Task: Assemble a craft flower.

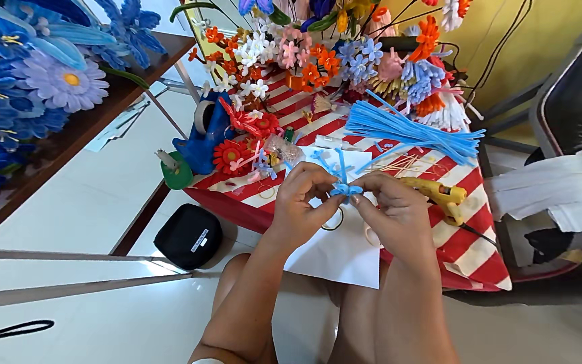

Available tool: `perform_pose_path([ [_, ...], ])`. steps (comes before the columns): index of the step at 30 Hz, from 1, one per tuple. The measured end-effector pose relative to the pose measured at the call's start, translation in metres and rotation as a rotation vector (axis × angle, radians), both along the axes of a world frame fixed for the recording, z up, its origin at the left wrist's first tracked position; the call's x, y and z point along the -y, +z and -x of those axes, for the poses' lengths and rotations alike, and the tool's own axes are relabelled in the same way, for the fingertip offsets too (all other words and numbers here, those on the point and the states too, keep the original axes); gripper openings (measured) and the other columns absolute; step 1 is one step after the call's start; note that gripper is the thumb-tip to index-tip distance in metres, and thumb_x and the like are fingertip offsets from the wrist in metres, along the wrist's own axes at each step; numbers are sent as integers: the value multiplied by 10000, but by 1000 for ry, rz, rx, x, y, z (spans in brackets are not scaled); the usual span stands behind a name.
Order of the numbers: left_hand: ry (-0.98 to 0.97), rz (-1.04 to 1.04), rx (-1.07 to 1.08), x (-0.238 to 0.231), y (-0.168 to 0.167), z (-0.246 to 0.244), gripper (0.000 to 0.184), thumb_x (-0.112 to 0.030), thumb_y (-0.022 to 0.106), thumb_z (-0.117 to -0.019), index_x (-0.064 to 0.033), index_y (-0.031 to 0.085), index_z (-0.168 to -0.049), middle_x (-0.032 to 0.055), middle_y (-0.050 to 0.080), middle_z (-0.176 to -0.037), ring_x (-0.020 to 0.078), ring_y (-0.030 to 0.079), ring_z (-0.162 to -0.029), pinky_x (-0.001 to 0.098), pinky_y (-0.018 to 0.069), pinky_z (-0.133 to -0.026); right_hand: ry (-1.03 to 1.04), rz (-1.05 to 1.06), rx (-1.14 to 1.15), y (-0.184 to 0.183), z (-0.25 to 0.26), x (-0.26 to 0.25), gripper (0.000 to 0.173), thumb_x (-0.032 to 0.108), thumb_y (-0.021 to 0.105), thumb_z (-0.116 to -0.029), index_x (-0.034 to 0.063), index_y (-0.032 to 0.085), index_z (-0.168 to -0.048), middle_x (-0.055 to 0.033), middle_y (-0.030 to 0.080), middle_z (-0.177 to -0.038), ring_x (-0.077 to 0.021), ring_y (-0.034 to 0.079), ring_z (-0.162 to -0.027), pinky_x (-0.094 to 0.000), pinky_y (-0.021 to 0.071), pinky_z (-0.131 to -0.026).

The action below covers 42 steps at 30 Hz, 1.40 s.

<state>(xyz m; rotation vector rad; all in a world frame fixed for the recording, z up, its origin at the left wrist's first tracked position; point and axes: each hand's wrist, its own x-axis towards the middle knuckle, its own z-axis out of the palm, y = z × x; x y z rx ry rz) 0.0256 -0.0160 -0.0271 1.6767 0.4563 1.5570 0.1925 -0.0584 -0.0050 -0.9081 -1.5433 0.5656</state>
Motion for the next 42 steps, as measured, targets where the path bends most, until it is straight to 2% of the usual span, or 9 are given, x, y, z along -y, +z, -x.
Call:
perform_pose_path([
  [5,-47,32,-32,0,3,5,215,-20,717,-911,-8,664,-1119,32,617,-1105,39,671,-843,240,621,-766,-73,56,-21,2,2,1,120,26,617,-876,17,706,-955,20,704,-896,0,664,-829,-175,574,-787],
  [8,52,13,-92,-5,2,12,182,-98,655,-971,12,672,-1115,40,636,-1057,27,654,-827,209,594,-719,-109,88,-31,3,3,1,117,28,615,-868,17,702,-945,27,704,-877,10,665,-801,-167,574,-775],
  [14,121,-102,-115,-10,3,20,129,-78,678,-957,-28,698,-1074,19,638,-1010,35,640,-877,206,582,-772,-109,131,-44,4,5,1,119,31,618,-869,19,703,-951,30,709,-870,16,666,-792,-157,571,-765],
  [19,58,-157,-181,-7,3,15,166,-35,672,-950,62,715,-1079,82,650,-960,42,650,-835,195,583,-768,-98,140,-15,3,6,1,109,45,631,-872,27,708,-945,23,711,-873,6,671,-802,-159,571,-771],
  [23,87,-196,-203,-7,3,13,120,-21,663,-952,60,722,-1017,95,661,-944,41,652,-830,185,578,-768,-78,98,15,1,6,0,108,40,637,-869,26,708,-950,25,712,-886,11,667,-815,-163,569,-793],
  [29,210,-97,-88,0,9,12,64,-34,670,-944,7,651,-990,9,657,-881,10,633,-761,185,569,-710,-117,-109,66,-3,6,-3,88,18,640,-873,24,709,-928,15,683,-883,3,638,-839,-170,558,-800],
  [32,79,55,-70,13,21,17,45,-53,629,-977,-28,667,-978,-54,700,-862,-10,661,-764,184,579,-708,-234,-267,125,-4,11,-4,88,10,634,-872,13,709,-919,-20,648,-895,-8,620,-857,-149,544,-789],
  [36,-56,150,-12,21,28,18,56,-84,655,-971,-56,683,-1012,-68,717,-887,-4,671,-781,188,579,-726,-334,-451,182,-5,18,-6,75,6,627,-907,23,694,-935,-64,625,-945,-50,611,-910,-143,520,-815],
  [42,-133,189,86,26,28,11,285,-84,774,-875,-46,613,-1107,-39,715,-960,21,679,-829,205,587,-778,-418,-617,222,-12,25,-6,50,72,643,-969,66,691,-985,-47,635,-986,-116,627,-990,-247,527,-928],
])
